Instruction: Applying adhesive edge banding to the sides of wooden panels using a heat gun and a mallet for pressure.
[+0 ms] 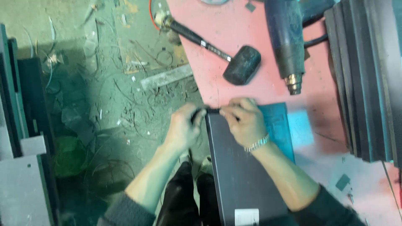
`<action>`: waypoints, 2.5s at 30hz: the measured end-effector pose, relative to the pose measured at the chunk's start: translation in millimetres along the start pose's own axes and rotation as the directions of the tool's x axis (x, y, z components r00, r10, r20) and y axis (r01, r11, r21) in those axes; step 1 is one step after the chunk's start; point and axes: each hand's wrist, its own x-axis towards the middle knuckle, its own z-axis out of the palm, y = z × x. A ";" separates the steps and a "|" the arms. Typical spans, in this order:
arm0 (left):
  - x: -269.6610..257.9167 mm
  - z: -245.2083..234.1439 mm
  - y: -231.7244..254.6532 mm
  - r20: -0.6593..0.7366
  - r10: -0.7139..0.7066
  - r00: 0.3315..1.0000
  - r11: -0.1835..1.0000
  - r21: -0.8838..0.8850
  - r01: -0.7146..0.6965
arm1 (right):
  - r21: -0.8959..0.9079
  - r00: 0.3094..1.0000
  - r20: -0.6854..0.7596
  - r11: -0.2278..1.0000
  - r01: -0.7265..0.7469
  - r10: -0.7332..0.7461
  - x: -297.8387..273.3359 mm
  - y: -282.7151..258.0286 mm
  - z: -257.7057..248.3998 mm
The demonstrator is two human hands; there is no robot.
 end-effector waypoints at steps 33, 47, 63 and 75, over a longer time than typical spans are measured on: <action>-46.1 20.2 -1.8 -0.147 -0.071 0.987 0.997 -0.052 0.064 | 0.175 0.990 0.061 0.978 0.113 -0.125 -7.0 -7.4 -13.0; -100.0 37.3 -3.2 -0.179 -0.020 0.984 0.996 -0.090 0.004 | 0.153 0.973 0.174 0.980 0.128 -0.154 -46.9 -10.6 -26.7; -136.3 -28.7 66.1 0.102 -0.271 0.957 0.923 -0.253 0.288 | 0.219 0.896 0.443 0.969 -0.114 0.006 -72.7 -71.4 -65.7; -131.4 -60.8 73.9 0.659 -0.307 0.687 0.207 -0.658 0.724 | 0.840 0.898 0.437 0.386 -0.382 -0.061 -63.1 -99.7 -79.3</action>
